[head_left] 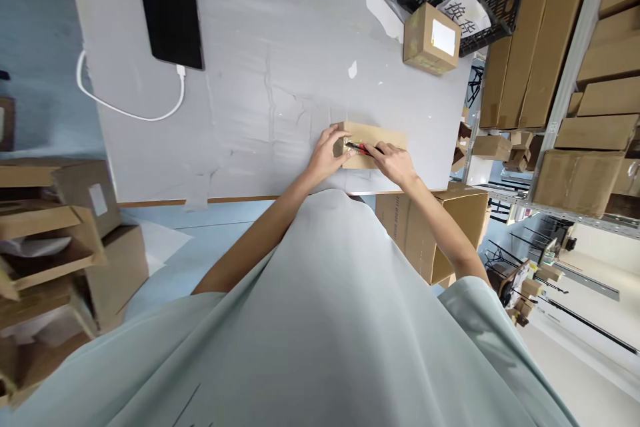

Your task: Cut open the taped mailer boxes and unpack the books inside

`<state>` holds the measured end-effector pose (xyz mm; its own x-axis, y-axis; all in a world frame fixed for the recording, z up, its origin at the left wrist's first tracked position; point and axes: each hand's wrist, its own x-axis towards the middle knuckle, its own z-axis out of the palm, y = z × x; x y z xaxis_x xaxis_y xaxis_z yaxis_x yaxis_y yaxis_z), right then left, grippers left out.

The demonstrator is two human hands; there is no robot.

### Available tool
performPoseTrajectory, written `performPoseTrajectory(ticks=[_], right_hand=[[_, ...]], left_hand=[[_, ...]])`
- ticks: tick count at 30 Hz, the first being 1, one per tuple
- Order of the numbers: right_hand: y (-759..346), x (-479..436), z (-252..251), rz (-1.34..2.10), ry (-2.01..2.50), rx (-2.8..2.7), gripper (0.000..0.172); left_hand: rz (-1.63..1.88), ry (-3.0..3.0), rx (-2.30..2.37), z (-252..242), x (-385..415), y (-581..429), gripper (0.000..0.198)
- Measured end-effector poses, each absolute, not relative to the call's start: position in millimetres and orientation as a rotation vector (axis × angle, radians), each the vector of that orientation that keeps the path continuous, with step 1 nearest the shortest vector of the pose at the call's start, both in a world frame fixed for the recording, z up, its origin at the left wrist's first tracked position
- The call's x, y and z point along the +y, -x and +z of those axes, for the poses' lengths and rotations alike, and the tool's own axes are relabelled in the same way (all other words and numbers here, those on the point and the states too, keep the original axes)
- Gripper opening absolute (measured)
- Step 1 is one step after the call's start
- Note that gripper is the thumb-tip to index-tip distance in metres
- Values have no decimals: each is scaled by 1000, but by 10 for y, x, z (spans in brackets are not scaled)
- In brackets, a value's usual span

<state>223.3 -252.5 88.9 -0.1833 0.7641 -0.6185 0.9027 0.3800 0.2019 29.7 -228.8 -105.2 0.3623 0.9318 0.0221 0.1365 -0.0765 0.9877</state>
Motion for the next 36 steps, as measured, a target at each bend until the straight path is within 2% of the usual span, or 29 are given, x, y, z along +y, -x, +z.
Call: performPoseTrajectory(ticks=[10, 15, 23, 31, 36], right_hand=[[-2047, -2366, 1105, -186, -1220, 2100, 63], [-1962, -2268, 1063, -171, -1143, 2181, 58], [-1871, -2206, 1000, -192, -1113, 2238, 59], [-2342, -2309, 789, -280, -1154, 2330, 56], [-3042, -2405, 715, -310, -1182, 2368, 59]], left_hand=[[812, -1569, 925, -1125, -2302, -196, 64], [815, -1513, 923, -1172, -2307, -198, 69], [827, -1371, 1003, -1174, -2307, -252, 73], [864, -1356, 1184, -1085, -2389, -361, 72], [912, -1324, 1280, -1109, -2438, -403, 67]])
